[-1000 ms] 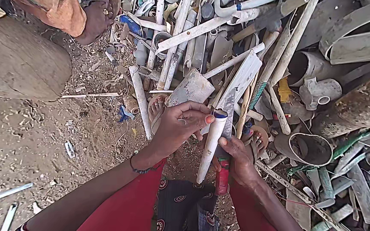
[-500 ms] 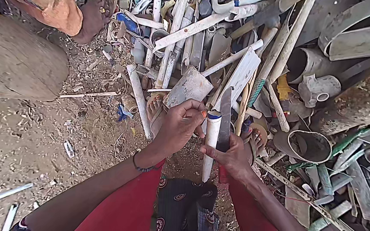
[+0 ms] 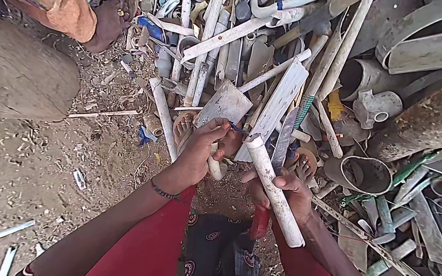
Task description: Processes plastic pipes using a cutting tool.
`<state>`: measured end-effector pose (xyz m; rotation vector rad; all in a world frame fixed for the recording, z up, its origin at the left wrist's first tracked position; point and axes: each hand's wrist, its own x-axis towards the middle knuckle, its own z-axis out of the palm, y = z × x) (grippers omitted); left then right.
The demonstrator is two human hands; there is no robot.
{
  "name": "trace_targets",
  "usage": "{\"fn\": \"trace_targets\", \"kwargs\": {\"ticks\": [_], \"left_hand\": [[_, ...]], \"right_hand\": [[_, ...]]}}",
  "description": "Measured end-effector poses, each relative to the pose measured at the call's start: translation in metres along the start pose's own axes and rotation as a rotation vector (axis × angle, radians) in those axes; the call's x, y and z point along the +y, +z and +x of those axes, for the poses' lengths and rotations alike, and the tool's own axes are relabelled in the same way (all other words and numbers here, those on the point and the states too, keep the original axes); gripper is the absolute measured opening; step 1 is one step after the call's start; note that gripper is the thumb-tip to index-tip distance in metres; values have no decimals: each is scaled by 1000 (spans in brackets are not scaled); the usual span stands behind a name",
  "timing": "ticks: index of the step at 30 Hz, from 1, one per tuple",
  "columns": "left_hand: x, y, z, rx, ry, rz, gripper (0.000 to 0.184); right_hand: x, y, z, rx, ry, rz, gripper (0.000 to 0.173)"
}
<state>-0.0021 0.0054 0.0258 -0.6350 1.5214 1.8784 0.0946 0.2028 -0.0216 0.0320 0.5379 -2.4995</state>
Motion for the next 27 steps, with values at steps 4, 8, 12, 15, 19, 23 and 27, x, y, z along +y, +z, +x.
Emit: {"fn": "trace_targets", "kwargs": {"ticks": [4,8,12,15,19,23,27], "left_hand": [[7,2,-4,66,107,-9,17],[6,-11,-10,-73,507,230,13],[6,-17,-21,-553,634,196,9],[2,-26,-21,-754,501,39,9],[2,-42,-25,-804,390,-114,17],[1,-37,-17,-70,644,520,8],[-8,-32,-7,71,785,769,19]], "right_hand": [[-4,9,-1,270,116,-221,27],[-10,23,5,583,182,-777,16],[-14,35,7,676,100,-729,17],[-18,42,2,658,92,-492,17],[-26,15,-8,587,-56,-71,34],[-23,2,-26,645,-215,-132,22],[-15,11,-25,830,-192,-301,23]]}}
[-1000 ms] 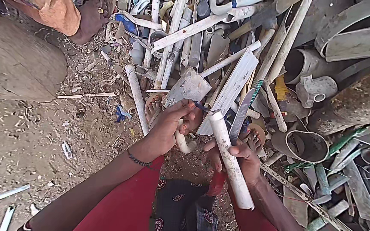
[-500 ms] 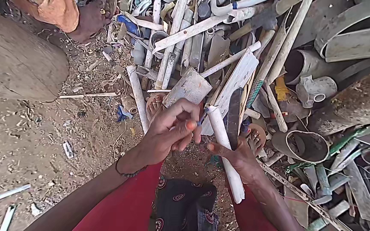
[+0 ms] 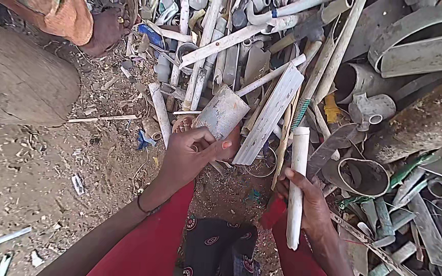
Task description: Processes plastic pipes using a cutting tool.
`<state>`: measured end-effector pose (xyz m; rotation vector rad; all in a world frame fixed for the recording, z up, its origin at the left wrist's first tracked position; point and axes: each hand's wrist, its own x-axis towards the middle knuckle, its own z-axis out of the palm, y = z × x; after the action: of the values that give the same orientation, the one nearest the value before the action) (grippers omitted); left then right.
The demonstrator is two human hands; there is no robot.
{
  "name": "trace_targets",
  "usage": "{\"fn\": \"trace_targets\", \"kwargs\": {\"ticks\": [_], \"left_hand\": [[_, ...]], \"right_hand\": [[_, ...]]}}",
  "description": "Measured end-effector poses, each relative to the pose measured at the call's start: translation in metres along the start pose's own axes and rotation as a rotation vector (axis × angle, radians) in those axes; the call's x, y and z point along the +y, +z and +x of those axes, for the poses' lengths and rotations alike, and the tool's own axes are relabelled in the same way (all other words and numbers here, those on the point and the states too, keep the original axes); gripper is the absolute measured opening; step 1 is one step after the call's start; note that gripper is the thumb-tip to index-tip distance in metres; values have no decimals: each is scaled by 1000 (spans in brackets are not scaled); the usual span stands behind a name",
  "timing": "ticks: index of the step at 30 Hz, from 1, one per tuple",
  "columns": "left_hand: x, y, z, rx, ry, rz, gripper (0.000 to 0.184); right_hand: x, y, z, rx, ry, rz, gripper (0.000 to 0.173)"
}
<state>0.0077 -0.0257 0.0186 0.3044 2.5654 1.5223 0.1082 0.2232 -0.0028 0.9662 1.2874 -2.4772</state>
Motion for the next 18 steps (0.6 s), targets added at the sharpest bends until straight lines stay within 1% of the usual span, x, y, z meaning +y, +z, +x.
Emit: {"fn": "trace_targets", "kwargs": {"ticks": [2,3,4,6,7,9,12,13,15,17,18], "left_hand": [[2,6,1,-52,24,-3,27],[1,9,1,-69,48,8,26],[0,12,0,-89,71,25,22],[0,17,0,-125,101,50,6],[0,19,0,-148,102,36,3],[4,20,1,-247,63,-51,11],[20,21,5,-497,-41,-280,42],[25,23,5,-564,-56,-334,46],[32,28,5,-625,-62,-410,43],[38,31,7,-623,-93,-500,39],[40,27,8,-615,-123,-574,40]], "right_hand": [[3,3,0,2,-100,-137,37],[5,4,-1,-26,-163,-195,39],[6,5,-3,-72,-231,-243,37],[8,6,-5,-154,-354,-323,36],[9,5,-6,-182,-395,-349,35],[12,3,-6,-232,-438,-381,34],[13,4,-6,-304,-437,-420,28],[14,7,-6,-333,-444,-444,27],[15,10,-3,-388,-487,-502,29],[17,10,0,-404,-536,-576,40],[18,9,2,-408,-545,-581,45]]}}
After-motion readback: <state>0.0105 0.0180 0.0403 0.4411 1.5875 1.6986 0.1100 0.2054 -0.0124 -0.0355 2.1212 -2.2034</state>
